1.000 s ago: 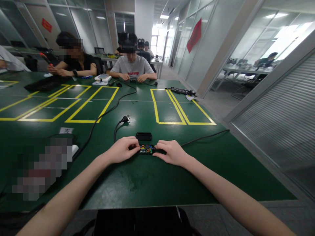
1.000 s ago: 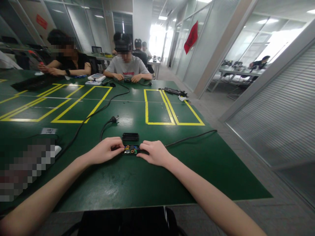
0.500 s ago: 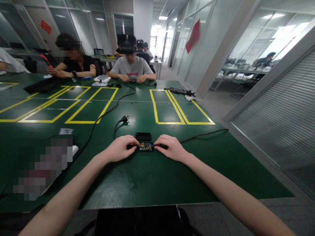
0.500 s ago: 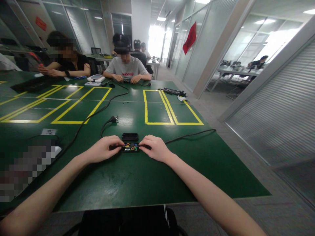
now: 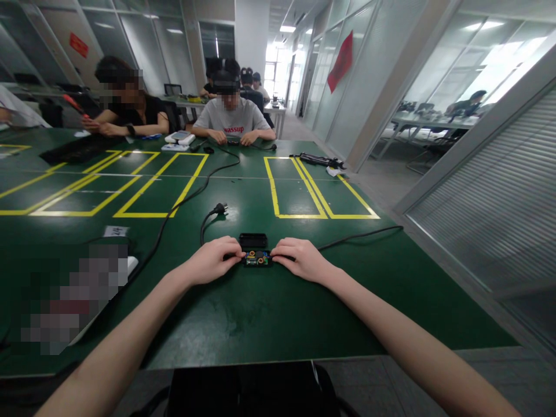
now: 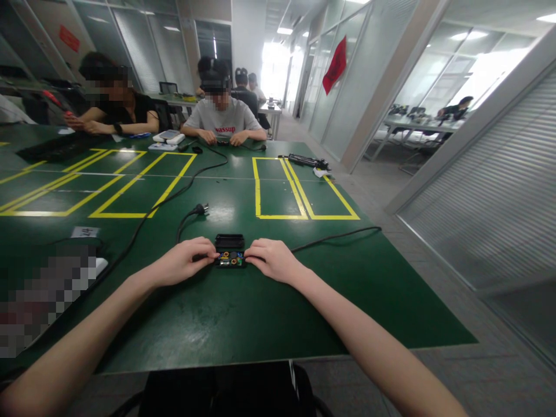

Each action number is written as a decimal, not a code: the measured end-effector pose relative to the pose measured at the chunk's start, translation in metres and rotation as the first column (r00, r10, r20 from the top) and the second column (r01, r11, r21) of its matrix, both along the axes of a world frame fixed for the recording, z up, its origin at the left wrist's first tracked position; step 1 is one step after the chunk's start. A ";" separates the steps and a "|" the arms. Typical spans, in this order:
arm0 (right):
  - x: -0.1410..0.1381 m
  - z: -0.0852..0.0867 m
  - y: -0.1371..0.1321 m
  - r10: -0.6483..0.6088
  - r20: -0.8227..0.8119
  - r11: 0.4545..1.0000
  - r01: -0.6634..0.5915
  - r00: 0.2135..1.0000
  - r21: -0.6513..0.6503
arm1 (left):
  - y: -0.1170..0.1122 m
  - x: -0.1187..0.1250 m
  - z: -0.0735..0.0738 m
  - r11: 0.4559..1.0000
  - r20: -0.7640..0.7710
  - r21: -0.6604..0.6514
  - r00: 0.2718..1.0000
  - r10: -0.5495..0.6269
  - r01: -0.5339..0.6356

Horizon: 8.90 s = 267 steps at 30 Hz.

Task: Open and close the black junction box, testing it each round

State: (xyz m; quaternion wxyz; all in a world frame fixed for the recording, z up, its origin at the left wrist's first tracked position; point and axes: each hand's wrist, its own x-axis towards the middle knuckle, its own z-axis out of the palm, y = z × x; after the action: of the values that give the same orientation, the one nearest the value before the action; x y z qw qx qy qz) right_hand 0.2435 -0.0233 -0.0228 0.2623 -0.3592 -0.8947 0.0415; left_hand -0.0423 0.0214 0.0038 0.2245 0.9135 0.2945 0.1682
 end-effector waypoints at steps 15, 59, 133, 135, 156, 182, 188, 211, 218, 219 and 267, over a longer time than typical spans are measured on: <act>-0.004 -0.015 0.012 -0.262 -0.228 0.963 0.238 0.938 -0.125 | 0.003 0.008 -0.011 0.919 0.135 0.129 0.925 0.356 -0.372; -0.012 -0.002 0.003 -0.293 -0.509 0.890 0.037 0.809 -0.454 | -0.008 0.016 -0.004 0.934 0.305 -0.207 0.888 0.344 -0.291; -0.014 0.009 -0.019 0.024 -0.028 1.000 -0.024 0.999 -0.015 | -0.024 0.026 -0.009 0.935 -0.080 0.349 0.996 -0.035 0.061; -0.014 0.009 -0.019 0.026 -0.020 1.000 -0.026 0.999 -0.005 | -0.024 0.027 -0.009 0.943 -0.093 0.325 0.995 -0.035 0.064; -0.013 0.017 -0.019 -0.089 0.135 0.983 0.109 0.987 -0.150 | -0.026 0.027 -0.007 0.986 -0.026 0.164 1.000 0.008 -0.003; -0.021 0.016 -0.021 -0.124 -0.044 0.894 0.092 0.991 -0.438 | -0.039 0.046 -0.013 0.866 -0.174 0.500 0.976 0.127 -0.023; -0.019 0.016 -0.018 -0.118 -0.037 0.859 0.083 0.992 -0.504 | -0.042 0.048 -0.015 0.874 -0.244 0.484 0.955 0.171 -0.033; -0.001 0.009 -0.015 -0.244 -0.296 0.896 0.098 0.923 -0.434 | -0.037 0.040 -0.011 0.930 0.028 0.348 0.993 0.119 -0.121; 0.049 0.023 0.029 -0.617 -0.635 0.770 0.191 0.466 -0.608 | -0.034 0.038 -0.011 0.946 0.058 0.321 0.998 0.019 -0.037; 0.059 0.028 0.036 -0.640 -0.671 0.765 0.220 0.374 -0.606 | -0.033 0.039 -0.012 0.951 0.056 0.307 0.998 0.008 -0.025; 0.205 -0.025 0.077 -0.941 -0.144 0.322 0.940 0.306 -0.109 | -0.027 0.036 -0.017 0.980 0.053 0.197 0.998 -0.020 0.009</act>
State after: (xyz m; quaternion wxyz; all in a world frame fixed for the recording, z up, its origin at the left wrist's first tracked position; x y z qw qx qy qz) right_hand 0.4481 0.0538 -0.0477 0.3166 -0.8078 -0.4900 -0.0846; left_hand -0.0058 -0.0057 -0.0135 0.1421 0.9285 0.2636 0.2198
